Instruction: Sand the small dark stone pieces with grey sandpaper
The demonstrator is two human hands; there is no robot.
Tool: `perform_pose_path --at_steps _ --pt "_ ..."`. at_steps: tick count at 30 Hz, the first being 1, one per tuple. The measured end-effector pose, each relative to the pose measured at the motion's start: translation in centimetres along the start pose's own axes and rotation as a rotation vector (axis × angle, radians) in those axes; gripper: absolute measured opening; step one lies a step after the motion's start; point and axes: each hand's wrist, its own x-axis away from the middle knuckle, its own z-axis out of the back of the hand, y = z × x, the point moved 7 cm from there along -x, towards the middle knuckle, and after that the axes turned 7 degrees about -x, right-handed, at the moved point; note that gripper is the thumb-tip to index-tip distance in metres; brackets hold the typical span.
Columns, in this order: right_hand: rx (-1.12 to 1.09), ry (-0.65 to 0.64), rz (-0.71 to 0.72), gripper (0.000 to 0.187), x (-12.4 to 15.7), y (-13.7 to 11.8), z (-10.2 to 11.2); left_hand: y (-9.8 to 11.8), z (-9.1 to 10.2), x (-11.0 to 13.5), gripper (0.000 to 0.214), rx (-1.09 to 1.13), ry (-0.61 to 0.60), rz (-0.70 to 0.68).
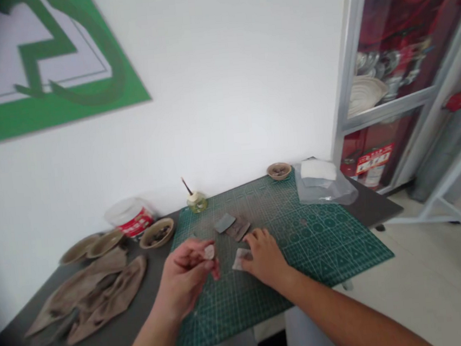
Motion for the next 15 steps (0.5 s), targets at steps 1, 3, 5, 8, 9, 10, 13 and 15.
perform_pose_path --at_steps 1,3,5,8,9,10,13,15 --pt "-0.049 0.026 0.011 0.033 0.3 -0.3 0.6 0.5 -0.6 0.9 0.026 -0.008 -0.027 -0.011" --pt "-0.279 -0.004 0.001 0.031 0.8 -1.1 1.2 1.1 -1.3 2.2 0.025 -0.101 -0.045 -0.040" --pt "-0.627 -0.108 -0.057 0.028 1.3 -2.0 1.0 0.9 -1.4 2.9 0.023 -0.261 -0.018 -0.055" --pt "-1.023 -0.229 -0.167 0.027 2.0 -3.3 0.3 -0.8 -1.1 3.0 0.015 -0.405 0.014 -0.015" --pt "-1.090 -0.240 -0.196 0.026 2.2 -3.4 0.1 -1.6 -1.0 2.9 0.014 -0.416 0.012 0.006" --pt "-1.140 -0.245 -0.223 0.026 2.3 -3.4 0.0 -2.2 -0.9 2.8 0.014 -0.428 0.008 0.023" --pt "-1.267 -0.270 -0.323 0.026 2.7 -2.7 -0.5 -3.5 -0.6 2.6 0.014 -0.479 0.005 0.022" --pt "-1.321 -0.300 -0.394 0.026 3.0 -2.0 -1.0 -3.9 -0.4 2.5 0.016 -0.516 0.008 0.009"
